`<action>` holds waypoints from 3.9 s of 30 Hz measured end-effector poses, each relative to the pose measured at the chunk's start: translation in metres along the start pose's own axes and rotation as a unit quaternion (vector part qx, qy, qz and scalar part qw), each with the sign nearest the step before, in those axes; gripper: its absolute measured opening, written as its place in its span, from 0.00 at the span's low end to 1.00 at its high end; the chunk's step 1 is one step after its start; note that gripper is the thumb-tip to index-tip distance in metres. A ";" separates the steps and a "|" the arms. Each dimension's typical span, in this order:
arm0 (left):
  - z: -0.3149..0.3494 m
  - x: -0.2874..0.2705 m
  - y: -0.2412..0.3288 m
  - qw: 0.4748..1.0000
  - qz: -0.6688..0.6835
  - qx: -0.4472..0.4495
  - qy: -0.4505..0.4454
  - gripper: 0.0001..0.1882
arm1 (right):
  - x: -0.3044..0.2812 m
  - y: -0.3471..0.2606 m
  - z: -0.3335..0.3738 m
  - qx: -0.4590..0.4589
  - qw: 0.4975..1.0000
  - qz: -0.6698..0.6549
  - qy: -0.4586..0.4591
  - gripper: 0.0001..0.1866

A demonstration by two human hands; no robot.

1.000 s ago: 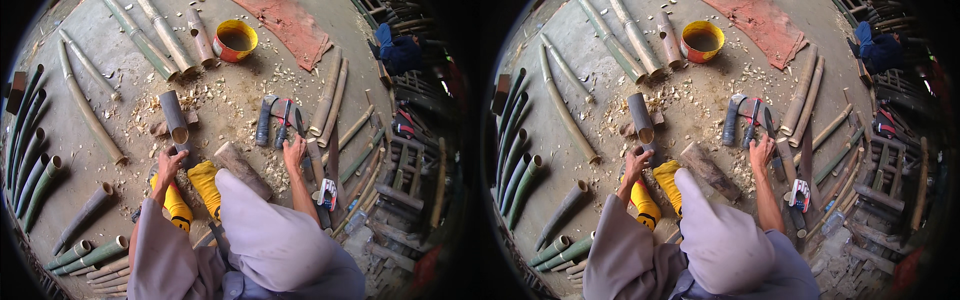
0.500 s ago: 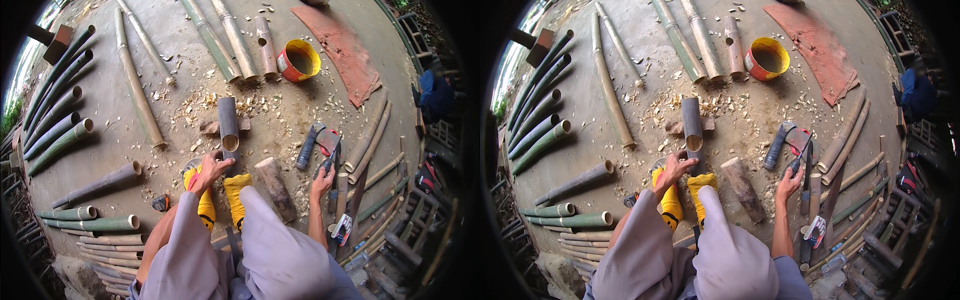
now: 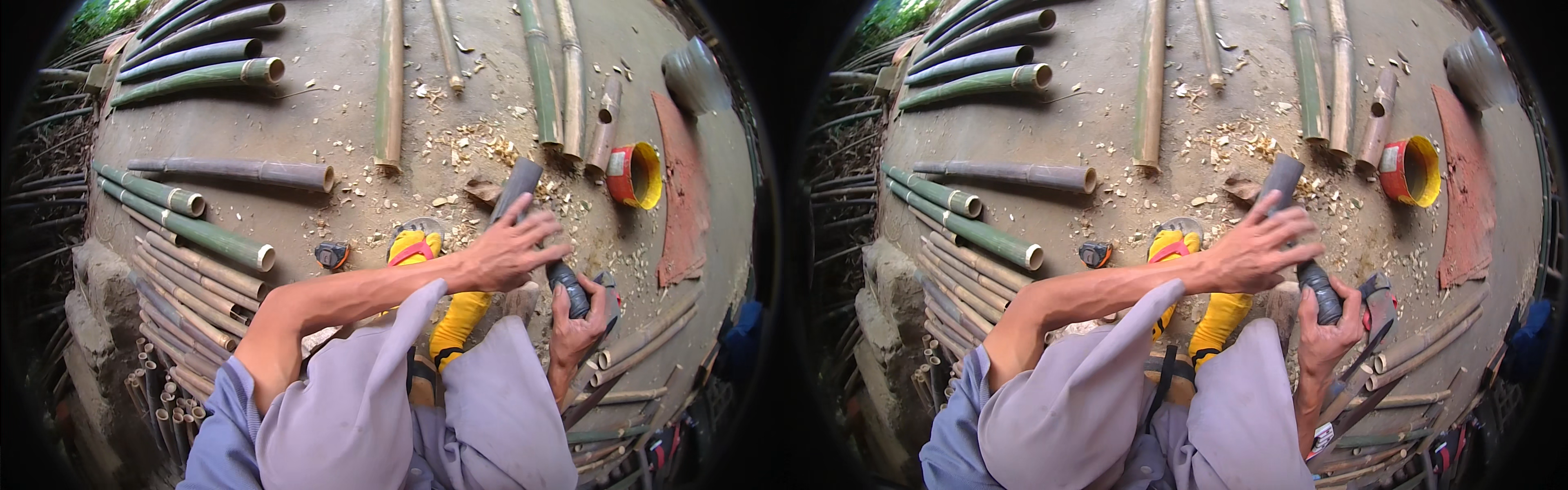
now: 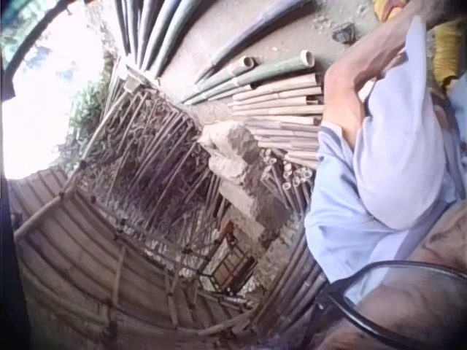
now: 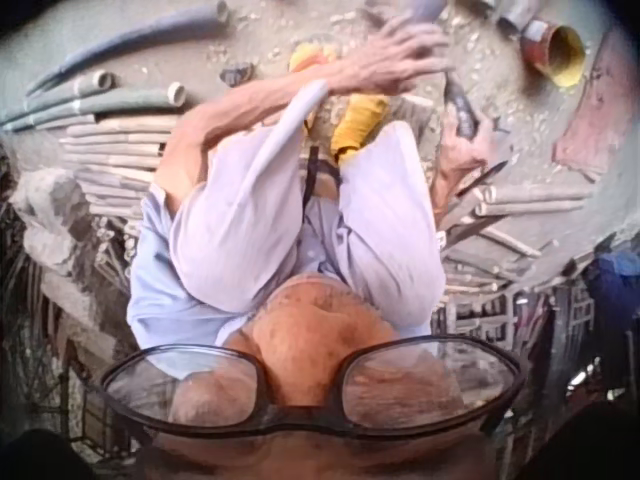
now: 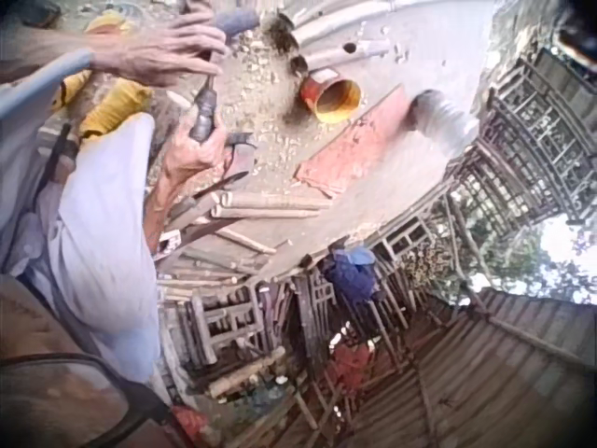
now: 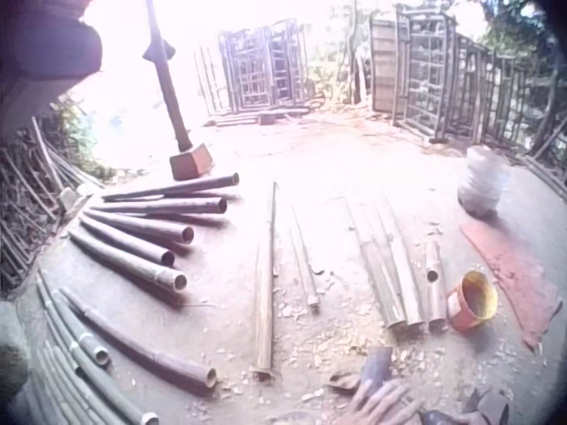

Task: The person carves and cuts bamboo stalks on the ground. The person uses a large knife and a wooden mallet to strike a metal carving tool, creating holes in the bamboo, then measures and saws the bamboo into sections.

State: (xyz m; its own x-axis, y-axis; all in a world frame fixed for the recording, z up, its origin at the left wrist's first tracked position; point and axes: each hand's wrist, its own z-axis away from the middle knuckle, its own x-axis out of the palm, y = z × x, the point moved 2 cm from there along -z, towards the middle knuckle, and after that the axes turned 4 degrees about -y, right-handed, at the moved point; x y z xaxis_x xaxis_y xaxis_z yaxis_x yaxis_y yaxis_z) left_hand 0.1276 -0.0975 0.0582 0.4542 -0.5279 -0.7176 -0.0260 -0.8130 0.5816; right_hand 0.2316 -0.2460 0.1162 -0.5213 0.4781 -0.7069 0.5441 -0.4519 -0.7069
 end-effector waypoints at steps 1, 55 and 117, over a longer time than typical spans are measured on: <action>-0.003 0.014 -0.004 0.998 0.023 -0.004 -0.053 0.28 | 0.006 -0.012 0.001 0.005 0.996 -0.091 -0.003 0.30; -0.040 0.017 -0.068 0.873 0.430 -0.193 -0.121 0.13 | 0.038 0.095 0.111 0.203 0.972 -0.094 -0.072 0.55; 0.042 0.019 -0.120 0.851 0.438 -0.290 -0.010 0.27 | 0.013 -0.063 -0.104 -0.256 0.898 0.257 -0.249 0.47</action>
State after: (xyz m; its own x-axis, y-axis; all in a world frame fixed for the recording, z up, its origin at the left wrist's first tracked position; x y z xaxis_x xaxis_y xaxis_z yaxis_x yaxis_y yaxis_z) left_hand 0.1025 -0.0201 -0.0415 0.4718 -0.8776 0.0852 0.0994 0.1489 0.9839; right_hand 0.2587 -0.1328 0.1537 -0.2752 -0.1471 -0.9501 0.9613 -0.0496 -0.2708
